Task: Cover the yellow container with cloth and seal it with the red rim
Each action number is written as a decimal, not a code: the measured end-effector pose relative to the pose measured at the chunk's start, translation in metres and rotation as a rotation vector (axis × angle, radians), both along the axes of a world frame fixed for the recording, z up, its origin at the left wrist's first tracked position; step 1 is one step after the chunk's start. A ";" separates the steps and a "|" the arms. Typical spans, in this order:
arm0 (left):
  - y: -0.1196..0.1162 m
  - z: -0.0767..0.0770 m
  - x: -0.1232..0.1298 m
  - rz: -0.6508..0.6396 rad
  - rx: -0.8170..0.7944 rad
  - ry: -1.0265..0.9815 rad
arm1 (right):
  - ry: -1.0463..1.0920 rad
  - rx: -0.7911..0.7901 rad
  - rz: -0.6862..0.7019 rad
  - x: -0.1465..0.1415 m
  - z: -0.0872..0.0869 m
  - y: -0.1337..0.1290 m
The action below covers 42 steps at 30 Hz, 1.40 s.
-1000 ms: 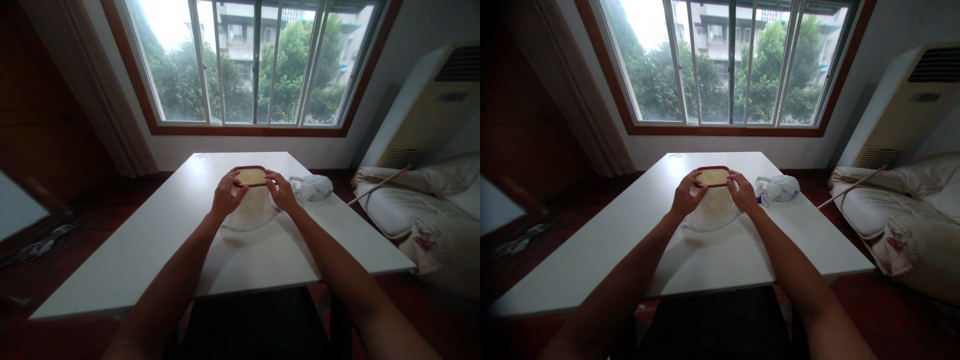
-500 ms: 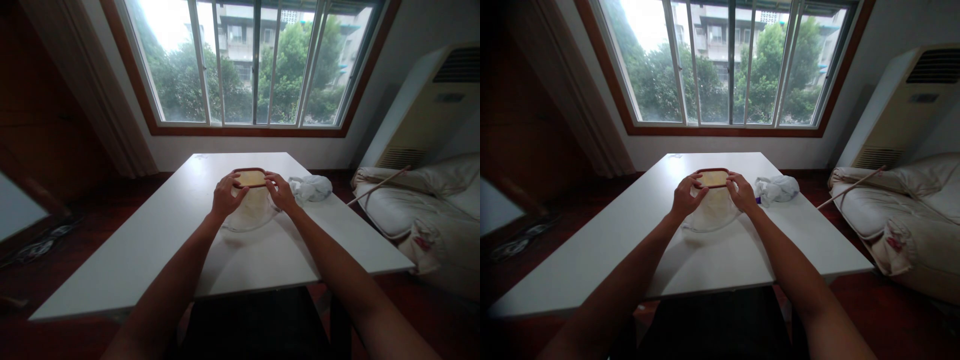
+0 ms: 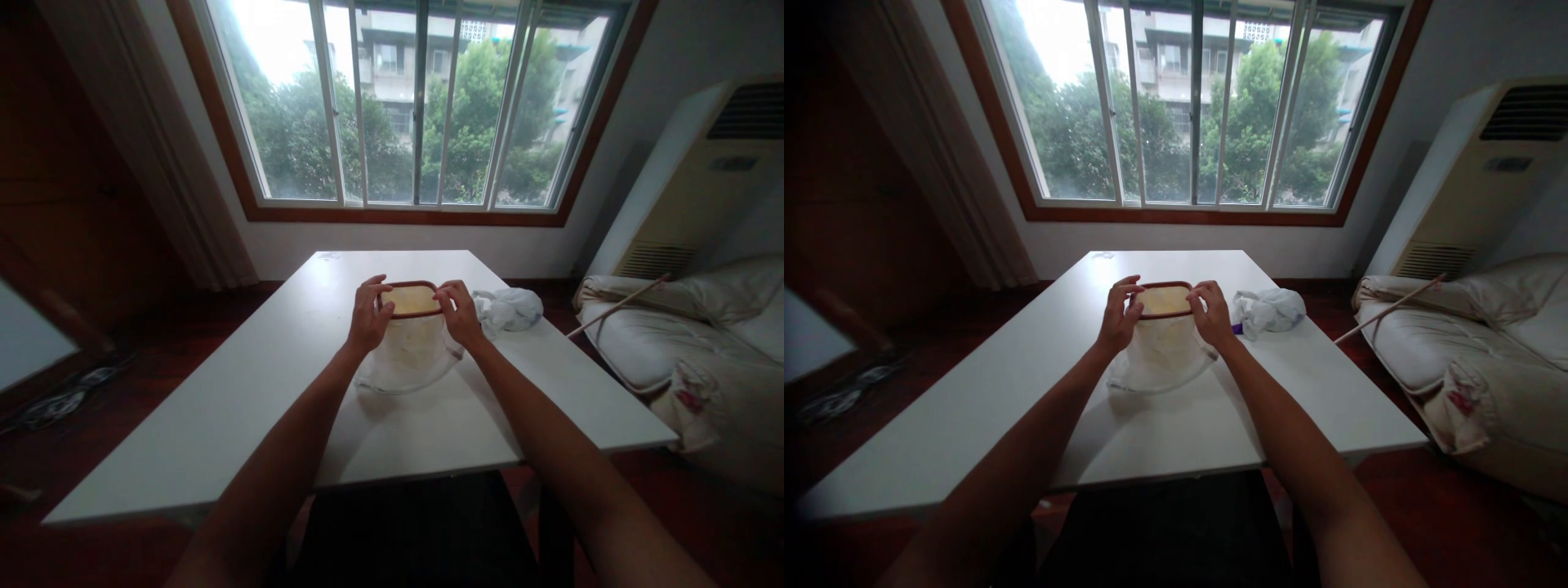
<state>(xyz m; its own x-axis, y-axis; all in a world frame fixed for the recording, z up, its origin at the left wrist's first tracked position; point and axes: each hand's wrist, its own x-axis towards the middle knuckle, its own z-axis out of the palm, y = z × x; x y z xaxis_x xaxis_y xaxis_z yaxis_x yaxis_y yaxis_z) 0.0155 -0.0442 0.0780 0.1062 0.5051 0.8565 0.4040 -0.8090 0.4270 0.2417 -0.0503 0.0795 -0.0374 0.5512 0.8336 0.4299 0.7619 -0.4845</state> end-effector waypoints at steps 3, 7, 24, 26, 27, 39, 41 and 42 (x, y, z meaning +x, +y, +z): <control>0.007 -0.006 -0.001 -0.099 -0.062 0.019 | -0.002 -0.044 0.095 -0.001 -0.002 0.005; 0.011 -0.010 -0.003 -0.170 -0.155 0.019 | -0.027 -0.144 0.238 -0.001 -0.005 0.012; 0.016 -0.014 0.002 -0.143 -0.168 -0.031 | 0.020 -0.188 0.261 -0.002 -0.010 0.024; 0.017 -0.015 0.002 -0.141 -0.172 -0.037 | 0.021 -0.195 0.259 -0.002 -0.011 0.025; 0.017 -0.015 0.003 -0.146 -0.174 -0.047 | 0.023 -0.201 0.259 -0.002 -0.011 0.025; 0.014 -0.026 0.015 -0.263 -0.285 -0.197 | 0.178 -0.335 0.413 -0.008 -0.008 0.013; 0.014 -0.026 0.016 -0.255 -0.285 -0.202 | 0.181 -0.354 0.419 -0.009 -0.009 0.014; 0.014 -0.026 0.016 -0.246 -0.283 -0.201 | 0.184 -0.359 0.414 -0.009 -0.009 0.016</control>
<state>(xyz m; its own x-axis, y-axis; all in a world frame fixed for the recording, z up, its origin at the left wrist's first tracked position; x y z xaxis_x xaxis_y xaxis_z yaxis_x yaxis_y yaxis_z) 0.0319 -0.0300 0.0522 0.0982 0.7040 0.7034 0.0996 -0.7102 0.6969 0.2326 -0.0348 0.0702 -0.1824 0.7710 0.6102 0.0155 0.6228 -0.7822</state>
